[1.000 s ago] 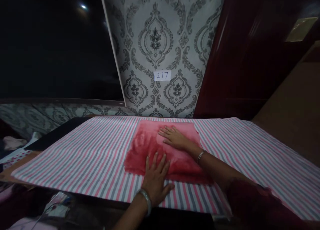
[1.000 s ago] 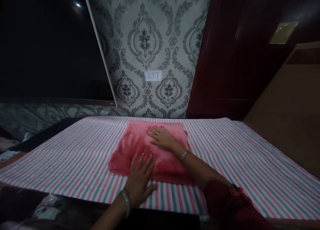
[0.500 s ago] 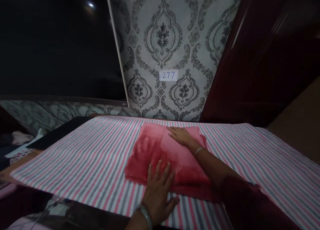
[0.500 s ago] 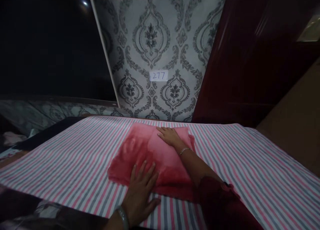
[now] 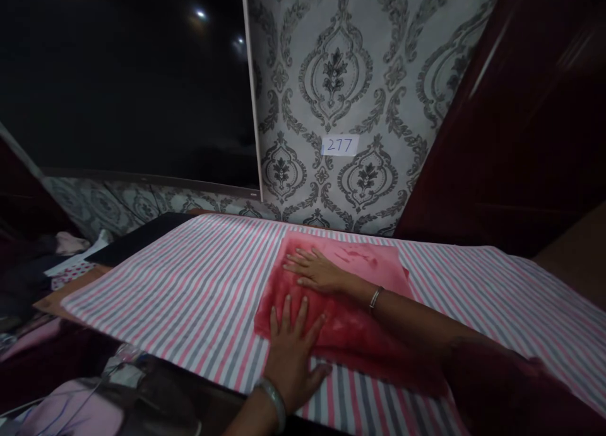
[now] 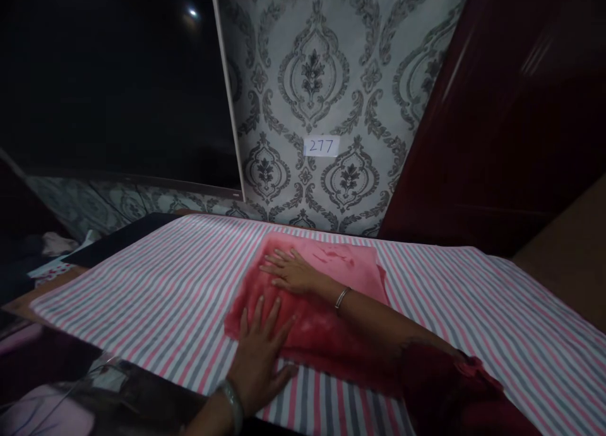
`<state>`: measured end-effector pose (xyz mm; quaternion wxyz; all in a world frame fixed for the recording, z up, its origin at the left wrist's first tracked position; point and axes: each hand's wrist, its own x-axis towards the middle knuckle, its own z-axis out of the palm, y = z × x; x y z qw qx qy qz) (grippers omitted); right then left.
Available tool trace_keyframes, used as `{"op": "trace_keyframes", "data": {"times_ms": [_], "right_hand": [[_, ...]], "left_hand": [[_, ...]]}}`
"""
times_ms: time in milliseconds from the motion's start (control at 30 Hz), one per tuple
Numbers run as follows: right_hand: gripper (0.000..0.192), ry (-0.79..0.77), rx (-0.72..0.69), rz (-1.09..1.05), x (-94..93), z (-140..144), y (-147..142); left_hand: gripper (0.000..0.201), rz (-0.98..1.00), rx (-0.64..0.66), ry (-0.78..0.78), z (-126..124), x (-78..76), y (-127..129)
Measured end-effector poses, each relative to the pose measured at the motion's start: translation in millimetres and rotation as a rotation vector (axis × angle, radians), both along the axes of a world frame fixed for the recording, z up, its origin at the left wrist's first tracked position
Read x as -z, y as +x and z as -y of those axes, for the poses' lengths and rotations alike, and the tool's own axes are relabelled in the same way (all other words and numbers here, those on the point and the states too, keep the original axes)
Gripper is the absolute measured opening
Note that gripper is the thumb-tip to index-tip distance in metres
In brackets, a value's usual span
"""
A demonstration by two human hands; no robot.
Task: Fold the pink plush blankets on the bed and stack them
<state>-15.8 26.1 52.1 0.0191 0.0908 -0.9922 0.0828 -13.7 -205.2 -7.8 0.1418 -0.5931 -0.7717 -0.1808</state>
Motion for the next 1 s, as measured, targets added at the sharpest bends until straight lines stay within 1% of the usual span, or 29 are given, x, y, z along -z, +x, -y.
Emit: {"op": "trace_keyframes", "data": {"times_ms": [67,133,300,400,500,567,633,700,767,833,900,933,1000], "right_hand": [[0.057,0.006,0.024,-0.006,7.0,-9,-16],[0.058,0.006,0.088,-0.013,13.0,-22,-33],[0.059,-0.063,0.229,-0.002,23.3,-48,-66],[0.058,-0.115,0.31,0.003,28.7,-54,-75],[0.058,-0.131,0.335,-0.029,31.9,-54,-78],[0.057,-0.128,0.353,-0.053,29.8,-51,-78],[0.057,-0.123,0.381,-0.074,22.7,-47,-74],[0.057,-0.116,0.392,-0.075,11.2,-44,-64],[0.059,-0.111,0.39,-0.066,-0.8,-44,-44],[0.06,-0.1,0.392,-0.062,-9.4,-45,-13],[0.061,-0.084,0.389,-0.056,-12.8,-47,24],[0.061,-0.075,0.382,-0.044,-12.9,-48,42],[0.061,-0.056,0.369,-0.014,-11.1,-52,75]], "left_hand": [[0.092,-0.029,0.006,0.019,1,12.1,1],[0.091,-0.069,0.012,0.047,0,18.8,0],[0.093,-0.172,0.023,0.114,-2,20.5,-4],[0.095,-0.195,0.022,0.114,-4,21.9,-7],[0.096,-0.194,0.027,0.118,-5,24.8,-8],[0.093,-0.179,0.022,0.118,-5,26.3,-8],[0.088,-0.168,0.02,0.123,-4,26.9,-9],[0.083,-0.163,0.026,0.132,-3,25.8,-10],[0.077,-0.158,0.031,0.14,-2,22.6,-12],[0.073,-0.15,0.023,0.145,-2,16.3,-10],[0.073,-0.137,0.013,0.151,-5,6.0,-2],[0.073,-0.13,0.028,0.148,-9,-0.5,4],[0.075,-0.104,0.123,0.101,-21,-13.9,23]]}}
